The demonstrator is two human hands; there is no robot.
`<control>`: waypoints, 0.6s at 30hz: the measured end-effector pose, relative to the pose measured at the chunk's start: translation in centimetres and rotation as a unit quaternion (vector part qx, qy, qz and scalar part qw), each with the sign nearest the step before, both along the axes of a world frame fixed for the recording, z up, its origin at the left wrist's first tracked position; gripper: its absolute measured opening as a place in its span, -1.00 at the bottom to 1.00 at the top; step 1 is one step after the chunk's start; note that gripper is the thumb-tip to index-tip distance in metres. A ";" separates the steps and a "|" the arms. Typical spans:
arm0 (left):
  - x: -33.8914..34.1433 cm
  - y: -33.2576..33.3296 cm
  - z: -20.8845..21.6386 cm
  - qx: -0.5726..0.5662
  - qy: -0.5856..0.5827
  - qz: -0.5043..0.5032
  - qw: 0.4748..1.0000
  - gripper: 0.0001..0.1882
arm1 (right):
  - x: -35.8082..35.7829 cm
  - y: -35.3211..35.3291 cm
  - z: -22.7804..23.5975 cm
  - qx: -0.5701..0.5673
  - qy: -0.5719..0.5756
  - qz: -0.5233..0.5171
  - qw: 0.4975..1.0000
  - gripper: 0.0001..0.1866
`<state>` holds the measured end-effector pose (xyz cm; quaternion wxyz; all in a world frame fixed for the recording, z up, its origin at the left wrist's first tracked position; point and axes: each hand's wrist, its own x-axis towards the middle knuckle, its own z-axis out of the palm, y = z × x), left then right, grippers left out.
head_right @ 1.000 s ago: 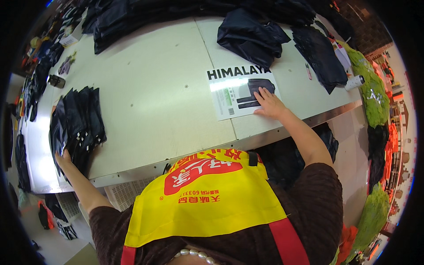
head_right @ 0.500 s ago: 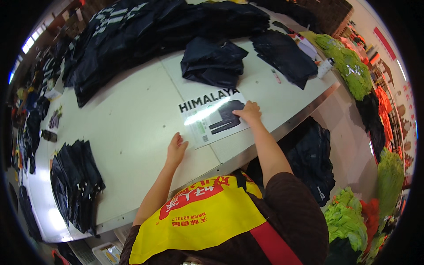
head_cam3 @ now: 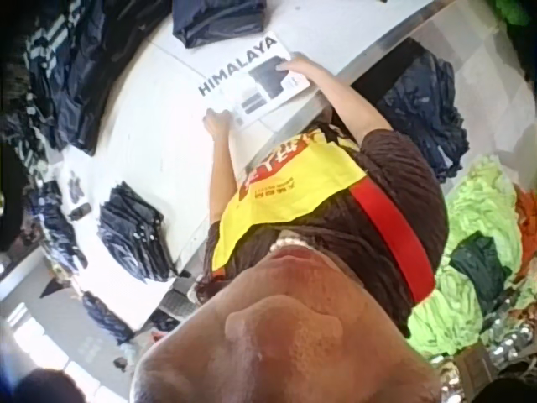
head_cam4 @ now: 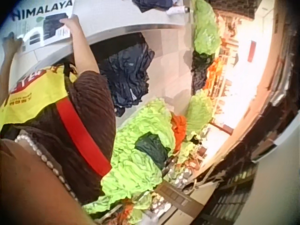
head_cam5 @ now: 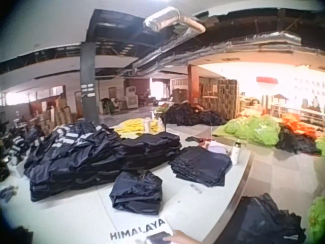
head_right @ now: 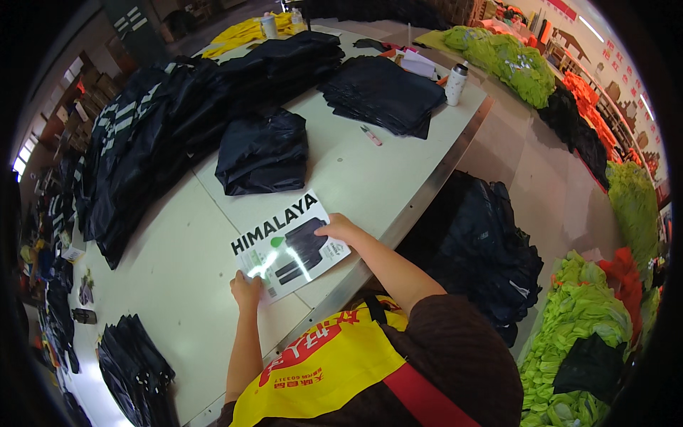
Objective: The person repeatedly inserts a white paper insert into a black garment, folds the garment, and stacks it on the table. The process is repeated for multiple garments in a consistent sequence.
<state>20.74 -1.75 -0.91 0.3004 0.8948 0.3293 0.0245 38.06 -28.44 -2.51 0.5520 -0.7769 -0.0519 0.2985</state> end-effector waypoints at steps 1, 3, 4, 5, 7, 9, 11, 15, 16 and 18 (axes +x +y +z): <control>-0.4 -0.7 0.1 0.023 -0.009 0.010 1.000 -0.44 | -0.8 -0.4 1.1 0.070 0.095 -0.016 0.993 -0.54; -0.8 -1.7 -0.4 0.054 -0.027 0.017 0.998 -0.43 | -1.5 -1.3 2.3 0.200 0.279 -0.049 0.938 -0.52; -1.1 -1.9 -0.8 0.065 -0.040 0.011 0.997 -0.43 | -1.5 -1.8 1.5 0.209 0.321 -0.027 0.923 -0.50; -1.2 -1.9 -1.5 0.075 -0.053 0.005 0.996 -0.42 | -1.7 -2.2 0.5 0.205 0.360 -0.016 0.910 -0.51; -1.2 -2.0 -2.2 0.080 -0.076 0.002 0.994 -0.42 | -2.6 -2.6 -0.6 0.183 0.373 0.013 0.910 -0.54; -1.3 -2.1 -2.6 0.071 -0.095 0.006 0.993 -0.44 | -3.6 -3.6 -0.9 0.170 0.289 0.042 0.941 -0.57; -1.7 -2.5 -2.1 0.022 -0.113 -0.014 0.993 -0.48 | -4.0 -4.9 0.0 0.180 0.254 0.045 0.949 -0.58; -2.7 -3.5 -2.2 0.022 -0.180 -0.012 0.983 -0.57 | -3.3 -10.3 5.1 0.275 0.217 -0.016 0.937 -0.56; -2.9 -3.8 -2.2 0.044 -0.200 -0.020 0.979 -0.59 | -2.6 -12.0 5.7 0.287 0.198 -0.040 0.936 -0.58; -3.1 -4.6 -2.4 0.076 -0.238 -0.032 0.968 -0.64 | -0.7 -15.5 6.8 0.328 0.155 -0.132 0.923 -0.64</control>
